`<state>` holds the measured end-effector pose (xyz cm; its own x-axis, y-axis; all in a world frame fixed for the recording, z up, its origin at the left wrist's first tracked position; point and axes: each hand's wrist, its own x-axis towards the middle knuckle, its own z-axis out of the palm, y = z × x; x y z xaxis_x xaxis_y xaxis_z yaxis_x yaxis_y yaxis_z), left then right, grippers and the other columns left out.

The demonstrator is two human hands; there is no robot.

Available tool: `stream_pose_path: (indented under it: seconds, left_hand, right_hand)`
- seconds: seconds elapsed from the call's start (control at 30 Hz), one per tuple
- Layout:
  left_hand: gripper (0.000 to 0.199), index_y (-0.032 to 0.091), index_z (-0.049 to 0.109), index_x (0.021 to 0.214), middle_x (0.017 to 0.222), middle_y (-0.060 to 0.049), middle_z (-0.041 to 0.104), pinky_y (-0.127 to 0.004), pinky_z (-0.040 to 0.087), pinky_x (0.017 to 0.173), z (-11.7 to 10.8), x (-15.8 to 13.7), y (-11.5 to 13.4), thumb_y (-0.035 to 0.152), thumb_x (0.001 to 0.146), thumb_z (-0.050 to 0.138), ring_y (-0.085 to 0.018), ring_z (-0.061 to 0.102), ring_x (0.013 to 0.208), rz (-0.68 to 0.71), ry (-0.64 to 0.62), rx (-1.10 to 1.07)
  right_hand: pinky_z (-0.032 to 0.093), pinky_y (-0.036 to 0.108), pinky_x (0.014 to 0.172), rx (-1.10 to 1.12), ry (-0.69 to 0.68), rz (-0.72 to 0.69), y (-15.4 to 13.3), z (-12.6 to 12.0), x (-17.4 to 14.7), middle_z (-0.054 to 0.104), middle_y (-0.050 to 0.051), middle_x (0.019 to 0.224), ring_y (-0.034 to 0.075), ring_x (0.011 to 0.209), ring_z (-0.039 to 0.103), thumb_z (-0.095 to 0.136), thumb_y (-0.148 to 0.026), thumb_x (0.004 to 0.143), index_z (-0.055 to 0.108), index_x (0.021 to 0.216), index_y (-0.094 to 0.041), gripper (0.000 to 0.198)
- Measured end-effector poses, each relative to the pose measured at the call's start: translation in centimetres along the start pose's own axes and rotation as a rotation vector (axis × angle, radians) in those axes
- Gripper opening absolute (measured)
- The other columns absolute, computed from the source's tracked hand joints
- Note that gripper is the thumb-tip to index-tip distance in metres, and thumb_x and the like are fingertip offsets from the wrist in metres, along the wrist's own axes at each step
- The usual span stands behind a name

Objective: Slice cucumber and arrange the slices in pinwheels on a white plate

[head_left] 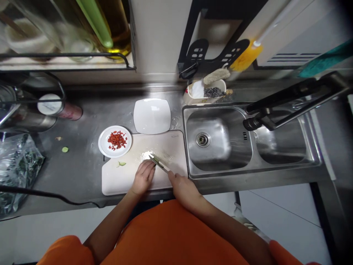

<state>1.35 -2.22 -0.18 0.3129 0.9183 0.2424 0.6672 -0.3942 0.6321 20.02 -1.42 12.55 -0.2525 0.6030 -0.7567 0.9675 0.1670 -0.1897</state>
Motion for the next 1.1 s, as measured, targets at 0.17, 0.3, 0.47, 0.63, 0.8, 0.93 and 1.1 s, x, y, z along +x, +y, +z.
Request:
stream_pose_path:
  seconds: [0.17, 0.3, 0.47, 0.63, 0.8, 0.93, 1.1]
  left_hand:
    - [0.027, 0.018, 0.059, 0.113, 0.108, -0.01, 0.065, -0.045, 0.048, 0.097, 0.0, 0.0, 0.0, 0.019, 0.089, 0.047, -0.022, 0.059, 0.106, -0.018, -0.016, -0.013]
    - [0.028, 0.018, 0.059, 0.114, 0.108, -0.009, 0.065, -0.045, 0.047, 0.097, 0.0, 0.1, 0.0, 0.018, 0.089, 0.047, -0.022, 0.058, 0.106, -0.024, -0.02, -0.026]
    - [0.027, 0.018, 0.058, 0.114, 0.108, -0.009, 0.065, -0.044, 0.047, 0.098, 0.0, 0.1, 0.0, 0.016, 0.089, 0.048, -0.021, 0.058, 0.106, -0.019, -0.013, -0.036]
    - [0.028, 0.017, 0.058, 0.114, 0.109, -0.009, 0.065, -0.043, 0.047, 0.098, -0.1, 0.2, 0.0, 0.015, 0.088, 0.05, -0.021, 0.058, 0.107, -0.01, -0.009, -0.03]
    - [0.029, 0.018, 0.058, 0.115, 0.109, -0.009, 0.065, -0.043, 0.047, 0.098, -0.1, 0.2, 0.0, 0.015, 0.088, 0.049, -0.021, 0.058, 0.107, -0.011, -0.011, -0.031]
    - [0.031, 0.018, 0.057, 0.118, 0.111, -0.009, 0.065, -0.044, 0.046, 0.099, 0.0, 0.1, 0.0, 0.015, 0.088, 0.049, -0.021, 0.058, 0.108, -0.005, -0.001, -0.037]
    - [0.031, 0.018, 0.057, 0.118, 0.112, -0.01, 0.064, -0.044, 0.047, 0.098, 0.0, 0.1, -0.1, 0.016, 0.088, 0.049, -0.021, 0.058, 0.108, -0.005, 0.011, -0.046]
  right_hand:
    - [0.05, 0.026, 0.068, -0.011, -0.005, -0.011, -0.1, -0.1, 0.7, 0.064, 0.012, 0.097, 0.02, 0.085, 0.066, 0.027, -0.006, 0.09, 0.044, 0.117, -0.017, 0.034]
    - [0.049, 0.025, 0.068, -0.018, 0.012, -0.019, -0.2, 0.2, 1.3, 0.065, 0.012, 0.096, 0.019, 0.085, 0.066, 0.027, -0.006, 0.091, 0.045, 0.118, -0.016, 0.034]
    - [0.049, 0.025, 0.068, -0.014, 0.062, -0.016, -0.6, 0.7, 2.3, 0.065, 0.012, 0.094, 0.019, 0.084, 0.066, 0.024, -0.007, 0.092, 0.047, 0.116, -0.016, 0.034]
    - [0.049, 0.026, 0.068, -0.007, 0.086, -0.019, -1.0, 1.0, 3.3, 0.065, 0.012, 0.093, 0.02, 0.085, 0.066, 0.022, -0.007, 0.092, 0.048, 0.115, -0.015, 0.035]
    - [0.049, 0.026, 0.068, 0.028, 0.08, -0.021, -0.9, 1.6, 4.1, 0.064, 0.011, 0.094, 0.02, 0.085, 0.065, 0.024, -0.007, 0.091, 0.048, 0.115, -0.015, 0.035]
    - [0.048, 0.028, 0.07, 0.089, 0.077, -0.02, 0.1, 2.2, 4.4, 0.064, 0.011, 0.095, 0.022, 0.087, 0.064, 0.028, -0.004, 0.087, 0.045, 0.123, -0.015, 0.041]
    - [0.046, 0.029, 0.072, 0.11, 0.074, 0.019, 1.2, 2.1, 3.5, 0.064, 0.01, 0.093, 0.022, 0.087, 0.064, 0.03, -0.005, 0.086, 0.043, 0.125, -0.017, 0.043]
